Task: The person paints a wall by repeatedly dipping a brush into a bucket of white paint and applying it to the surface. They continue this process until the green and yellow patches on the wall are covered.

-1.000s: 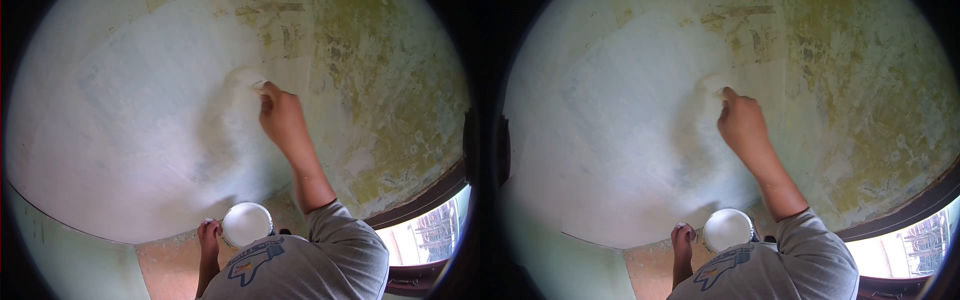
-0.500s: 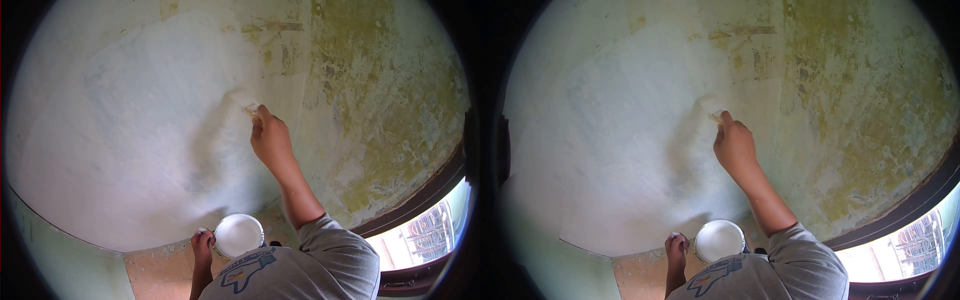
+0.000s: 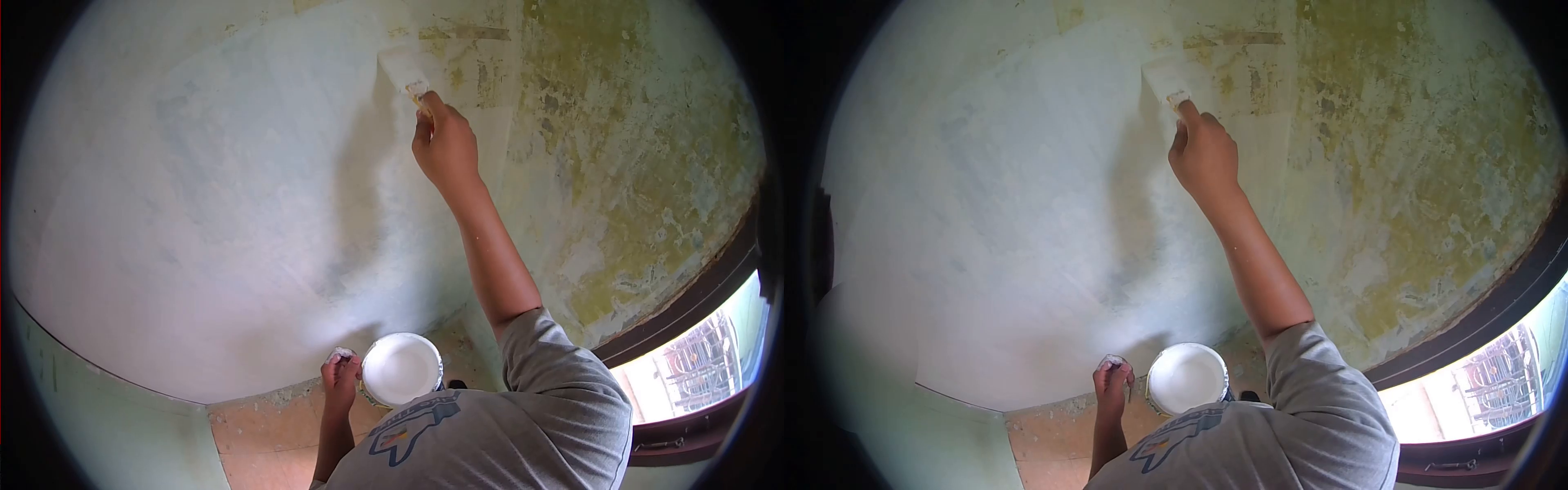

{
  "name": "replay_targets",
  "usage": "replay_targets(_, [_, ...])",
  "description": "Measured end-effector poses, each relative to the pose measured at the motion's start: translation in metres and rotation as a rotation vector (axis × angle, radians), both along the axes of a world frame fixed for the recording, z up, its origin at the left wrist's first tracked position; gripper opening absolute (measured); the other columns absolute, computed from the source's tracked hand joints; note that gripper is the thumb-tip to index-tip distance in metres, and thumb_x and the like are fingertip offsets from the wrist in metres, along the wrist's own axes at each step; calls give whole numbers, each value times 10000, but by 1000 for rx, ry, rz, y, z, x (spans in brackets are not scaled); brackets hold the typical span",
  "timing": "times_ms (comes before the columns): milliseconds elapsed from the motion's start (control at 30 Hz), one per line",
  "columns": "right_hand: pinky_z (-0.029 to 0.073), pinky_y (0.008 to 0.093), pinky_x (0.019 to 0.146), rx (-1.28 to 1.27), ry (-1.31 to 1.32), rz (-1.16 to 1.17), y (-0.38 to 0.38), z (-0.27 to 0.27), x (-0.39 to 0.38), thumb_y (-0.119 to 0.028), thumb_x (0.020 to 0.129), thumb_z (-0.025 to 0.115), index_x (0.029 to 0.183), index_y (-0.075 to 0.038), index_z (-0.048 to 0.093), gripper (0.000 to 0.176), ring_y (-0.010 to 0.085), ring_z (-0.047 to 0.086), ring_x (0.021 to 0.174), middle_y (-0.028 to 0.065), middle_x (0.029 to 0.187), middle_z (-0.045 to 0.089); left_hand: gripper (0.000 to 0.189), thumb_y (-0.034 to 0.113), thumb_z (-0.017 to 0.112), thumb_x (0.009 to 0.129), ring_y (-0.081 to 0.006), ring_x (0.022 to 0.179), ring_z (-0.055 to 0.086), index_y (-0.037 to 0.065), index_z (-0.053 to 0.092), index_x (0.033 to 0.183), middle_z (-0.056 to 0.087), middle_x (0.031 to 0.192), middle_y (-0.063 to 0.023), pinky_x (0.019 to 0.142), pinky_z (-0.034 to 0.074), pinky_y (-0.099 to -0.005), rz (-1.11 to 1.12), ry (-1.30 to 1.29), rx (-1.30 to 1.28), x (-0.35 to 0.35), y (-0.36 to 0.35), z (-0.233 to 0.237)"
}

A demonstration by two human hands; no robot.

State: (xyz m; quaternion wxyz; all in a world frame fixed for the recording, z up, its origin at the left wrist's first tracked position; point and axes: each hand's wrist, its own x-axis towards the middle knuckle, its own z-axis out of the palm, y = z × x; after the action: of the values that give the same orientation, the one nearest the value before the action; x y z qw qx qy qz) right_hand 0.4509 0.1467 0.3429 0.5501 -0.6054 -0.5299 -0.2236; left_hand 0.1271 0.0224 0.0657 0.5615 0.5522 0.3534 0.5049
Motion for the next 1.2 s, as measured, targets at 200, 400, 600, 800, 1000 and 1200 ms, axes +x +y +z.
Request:
replay_targets(200, [512, 517, 629, -160, 12, 1, -9, -56, -1, -56, 885, 597, 1175, -76, 601, 290, 406, 649, 740, 189, 805, 631, 85, 65, 663, 943, -68, 666, 544, 19, 617, 888, 607, 739, -11, 598, 433, -232, -40, 110, -57, -13, -6, -19])
replay_targets(400, [508, 521, 625, -320, 42, -9, -29, -106, -1, -40, 872, 605, 1148, -61, 595, 276, 415, 650, 746, 199, 789, 627, 105, 76, 700, 919, -79, 712, 568, -5, 647, 877, 640, 773, -15, 652, 461, -242, 22, 230, 1, -24, -4, -34])
replay_targets(600, [487, 493, 618, -153, 129, 94, -54, -74, 12, -2, 867, 597, 1117, -31, 588, 252, 418, 643, 730, 222, 779, 634, 91, 63, 700, 914, -78, 715, 566, -6, 648, 885, 645, 770, -22, 661, 466, -248, 17, 179, 58, -18, -1, -38])
replay_targets(800, [494, 493, 646, 150, 58, 60, -24, 5, 35, 10, 866, 577, 1115, -19, 598, 252, 433, 640, 744, 241, 794, 635, 88, 62, 692, 916, -82, 716, 570, -1, 645, 876, 647, 774, -22, 668, 469, -246, -58, 219, 66, -15, 5, -26])
replay_targets(1000, [504, 510, 660, 64, 6, 59, 5, -15, 46, 14, 845, 580, 1081, -8, 605, 238, 443, 642, 756, 249, 785, 635, 72, 31, 636, 948, -97, 664, 534, 16, 599, 888, 589, 742, -25, 613, 449, -264, -123, 17, -24, -3, 6, -25])
replay_targets(1200, [504, 515, 658, -125, 57, 48, -15, -68, 54, 6, 842, 581, 1049, -5, 603, 209, 443, 645, 749, 257, 760, 628, 63, 37, 586, 975, -110, 636, 502, 32, 559, 919, 537, 735, -25, 585, 409, -263, -159, -64, -67, 9, 1, -25])
